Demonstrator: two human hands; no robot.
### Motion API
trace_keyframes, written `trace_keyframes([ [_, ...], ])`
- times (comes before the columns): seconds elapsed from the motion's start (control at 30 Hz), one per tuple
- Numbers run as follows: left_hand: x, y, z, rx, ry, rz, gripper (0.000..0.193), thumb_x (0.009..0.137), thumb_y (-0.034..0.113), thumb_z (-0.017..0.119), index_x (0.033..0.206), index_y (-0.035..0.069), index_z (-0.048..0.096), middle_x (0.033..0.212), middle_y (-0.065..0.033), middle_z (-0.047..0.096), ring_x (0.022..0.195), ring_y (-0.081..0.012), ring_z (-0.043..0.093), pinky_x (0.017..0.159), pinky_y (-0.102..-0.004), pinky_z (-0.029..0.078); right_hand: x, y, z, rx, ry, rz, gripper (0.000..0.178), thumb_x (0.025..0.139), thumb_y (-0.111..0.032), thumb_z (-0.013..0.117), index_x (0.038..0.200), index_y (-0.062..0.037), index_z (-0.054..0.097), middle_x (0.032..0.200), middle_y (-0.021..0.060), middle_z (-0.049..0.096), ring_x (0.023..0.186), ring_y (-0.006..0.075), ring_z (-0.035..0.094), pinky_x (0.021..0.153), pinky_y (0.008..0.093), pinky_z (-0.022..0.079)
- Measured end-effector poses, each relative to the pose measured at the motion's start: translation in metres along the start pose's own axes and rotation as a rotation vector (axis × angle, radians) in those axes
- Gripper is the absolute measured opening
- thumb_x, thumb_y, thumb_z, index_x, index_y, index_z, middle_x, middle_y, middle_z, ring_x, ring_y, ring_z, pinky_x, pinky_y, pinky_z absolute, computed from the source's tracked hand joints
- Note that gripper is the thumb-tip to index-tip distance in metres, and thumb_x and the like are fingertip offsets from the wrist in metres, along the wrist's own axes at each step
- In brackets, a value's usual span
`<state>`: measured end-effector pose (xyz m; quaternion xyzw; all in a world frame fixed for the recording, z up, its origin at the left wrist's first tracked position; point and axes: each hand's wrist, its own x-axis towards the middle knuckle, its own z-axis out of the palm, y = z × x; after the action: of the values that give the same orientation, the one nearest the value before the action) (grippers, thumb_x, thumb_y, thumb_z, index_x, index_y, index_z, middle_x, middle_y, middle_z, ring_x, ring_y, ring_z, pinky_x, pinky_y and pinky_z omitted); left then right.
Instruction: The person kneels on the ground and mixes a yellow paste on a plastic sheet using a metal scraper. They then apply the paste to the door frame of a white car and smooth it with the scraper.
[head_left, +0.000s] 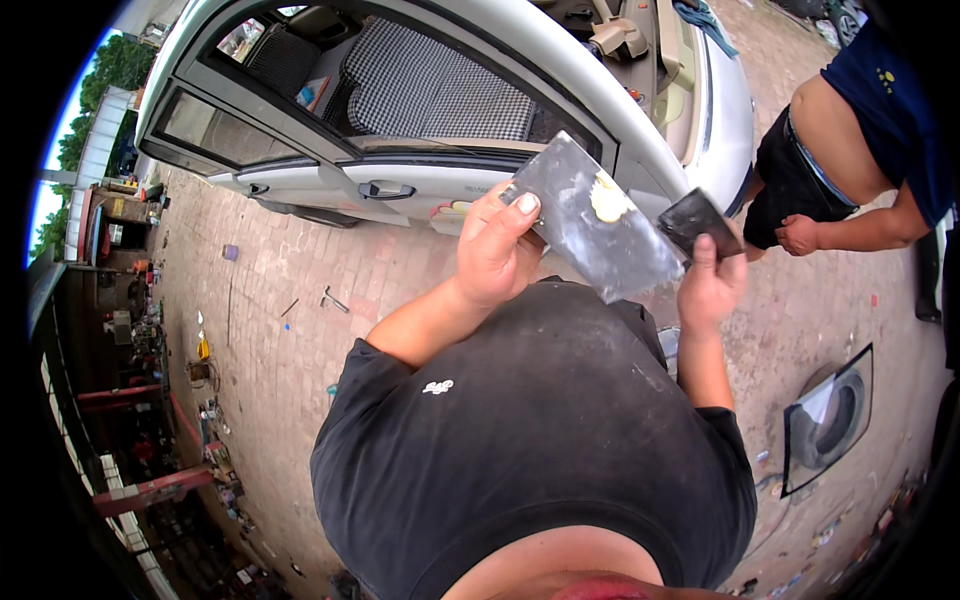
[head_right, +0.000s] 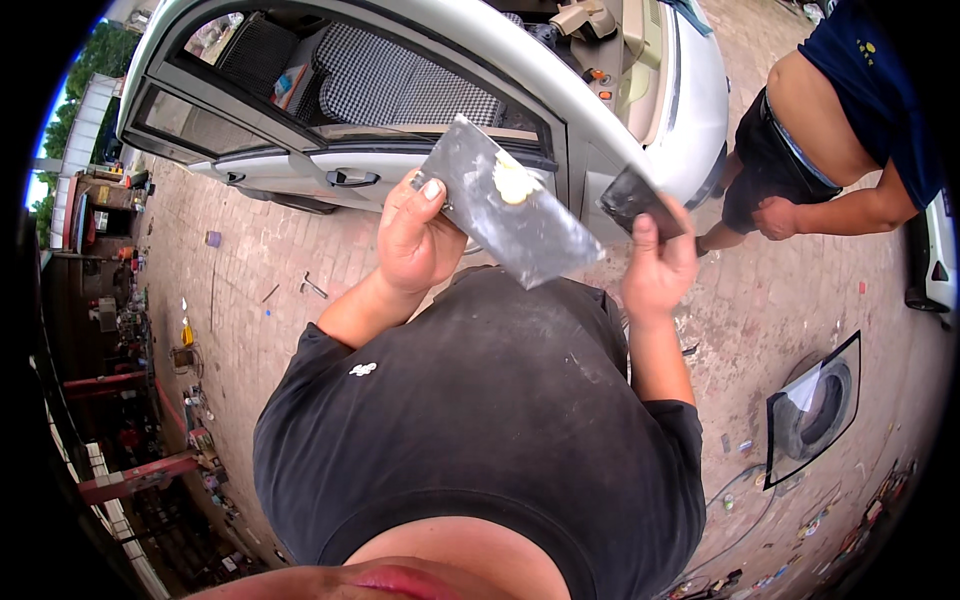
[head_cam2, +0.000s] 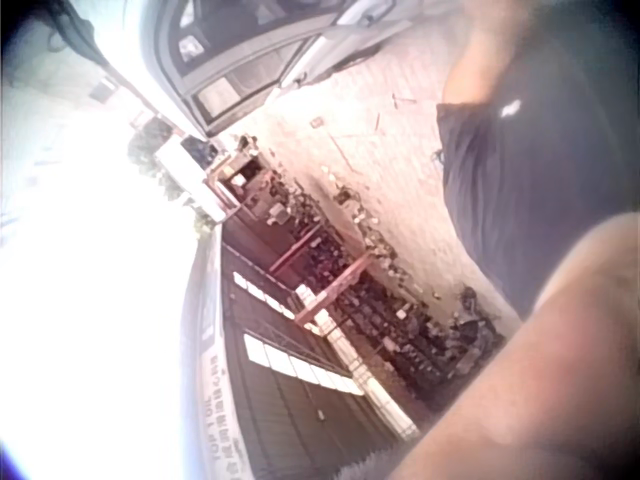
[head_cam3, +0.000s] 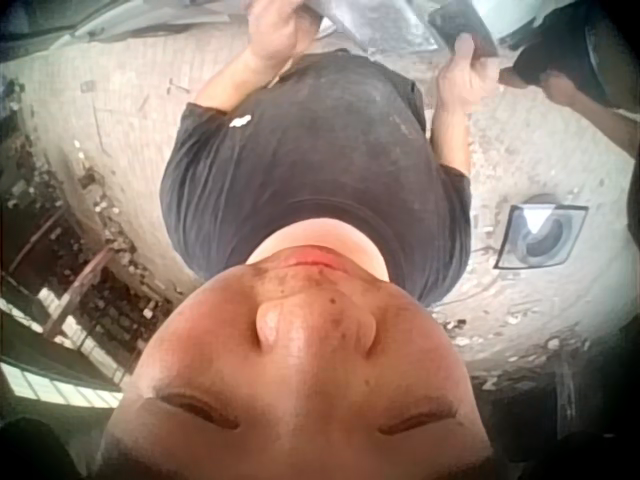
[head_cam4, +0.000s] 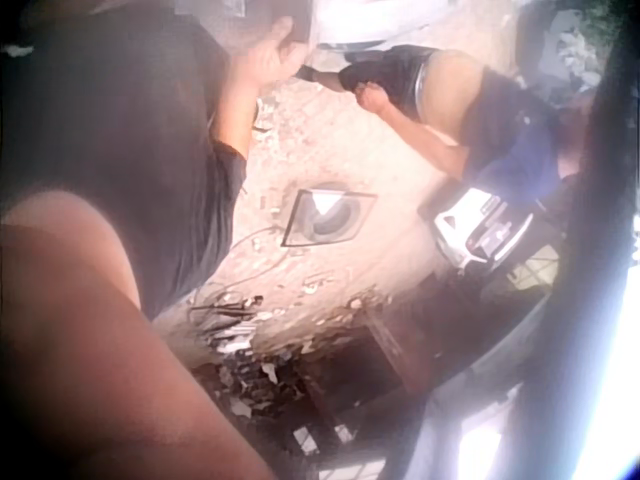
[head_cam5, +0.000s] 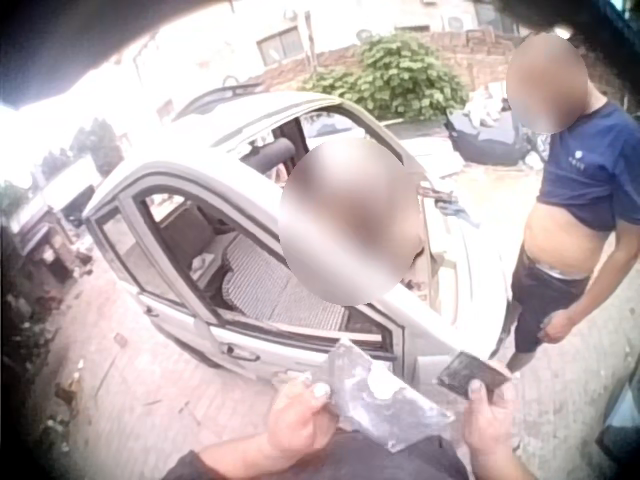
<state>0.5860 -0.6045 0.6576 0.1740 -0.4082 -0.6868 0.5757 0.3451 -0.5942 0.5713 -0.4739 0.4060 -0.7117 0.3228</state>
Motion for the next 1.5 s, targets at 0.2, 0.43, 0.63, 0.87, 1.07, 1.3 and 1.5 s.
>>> trace_keyframes([
  [0.2, -0.005, -0.021, 0.009, 0.405, 0.044, 0.365, 0.033, 0.102, 0.014, 0.044, 0.122, -0.009, 0.054, 0.119, -0.0172, 0.063, 0.112, -0.0231, 0.059, 0.102, -0.0368, 0.041, 0.020, -0.036, 0.003, 0.668, -0.185, 0.396, 0.027, 0.098, -0.005, 0.052, 0.124, 0.0017, 0.055, 0.122, 0.0114, 0.063, 0.112, 0.0190, 0.061, 0.099, 0.0355, 0.046],
  [0.43, 0.002, -0.036, 0.018, 1.044, -0.221, 0.673, 0.036, 0.094, 0.000, 0.051, 0.126, -0.016, 0.050, 0.110, -0.0281, 0.061, 0.092, -0.0371, 0.062, 0.084, -0.0408, 0.050, 0.021, -0.039, 0.041, 0.626, -0.133, 0.468, 0.023, 0.098, -0.008, 0.054, 0.118, 0.0009, 0.060, 0.115, 0.0095, 0.067, 0.104, 0.0151, 0.063, 0.094, 0.0319, 0.047],
  [0.63, -0.003, -0.045, 0.022, 1.173, -0.277, 0.643, 0.035, 0.089, -0.002, 0.058, 0.118, -0.020, 0.051, 0.097, -0.0284, 0.062, 0.084, -0.0437, 0.062, 0.080, -0.0467, 0.052, 0.015, -0.049, 0.041, 0.660, -0.141, 0.474, 0.019, 0.098, -0.009, 0.054, 0.114, 0.0005, 0.060, 0.110, 0.0092, 0.067, 0.101, 0.0152, 0.063, 0.092, 0.0312, 0.048],
  [0.87, -0.005, -0.028, 0.015, 1.170, -0.409, 0.151, 0.032, 0.096, 0.009, 0.054, 0.118, -0.013, 0.055, 0.097, -0.0206, 0.066, 0.085, -0.0346, 0.065, 0.078, -0.0388, 0.052, 0.007, -0.046, 0.027, 0.658, -0.056, 0.380, 0.022, 0.097, -0.003, 0.055, 0.117, 0.0006, 0.060, 0.113, 0.0089, 0.067, 0.104, 0.0147, 0.062, 0.094, 0.0317, 0.048],
  [1.07, -0.003, -0.004, -0.008, -0.031, 0.025, -0.271, 0.031, 0.100, 0.016, 0.047, 0.122, -0.004, 0.054, 0.114, -0.0145, 0.066, 0.105, -0.0240, 0.065, 0.090, -0.0391, 0.054, 0.005, -0.071, 0.026, 0.614, 0.316, 0.058, 0.030, 0.095, 0.005, 0.048, 0.125, 0.0015, 0.050, 0.123, 0.0134, 0.059, 0.109, 0.0191, 0.060, 0.096, 0.0368, 0.049],
  [1.3, -0.043, 0.027, -0.007, -0.208, -0.038, -0.345, 0.037, 0.097, 0.012, 0.051, 0.131, -0.003, 0.048, 0.125, -0.0138, 0.062, 0.116, -0.0251, 0.060, 0.100, -0.0430, 0.048, -0.064, -0.037, 0.082, 0.096, 0.191, -0.279, 0.050, 0.092, 0.005, 0.057, 0.135, 0.0015, 0.031, 0.126, 0.0184, 0.055, 0.116, 0.0242, 0.057, 0.099, 0.0359, 0.046],
  [1.5, -0.105, 0.056, -0.010, -0.334, -0.116, -0.310, 0.039, 0.096, 0.014, 0.055, 0.130, -0.003, 0.048, 0.123, -0.0129, 0.062, 0.114, -0.0238, 0.061, 0.101, -0.0414, 0.048, -0.120, -0.060, 0.115, -0.360, -0.365, -0.466, 0.060, 0.081, 0.002, 0.072, 0.134, 0.0046, 0.044, 0.131, 0.0290, 0.056, 0.123, 0.0389, 0.056, 0.104, 0.0475, 0.046],
])
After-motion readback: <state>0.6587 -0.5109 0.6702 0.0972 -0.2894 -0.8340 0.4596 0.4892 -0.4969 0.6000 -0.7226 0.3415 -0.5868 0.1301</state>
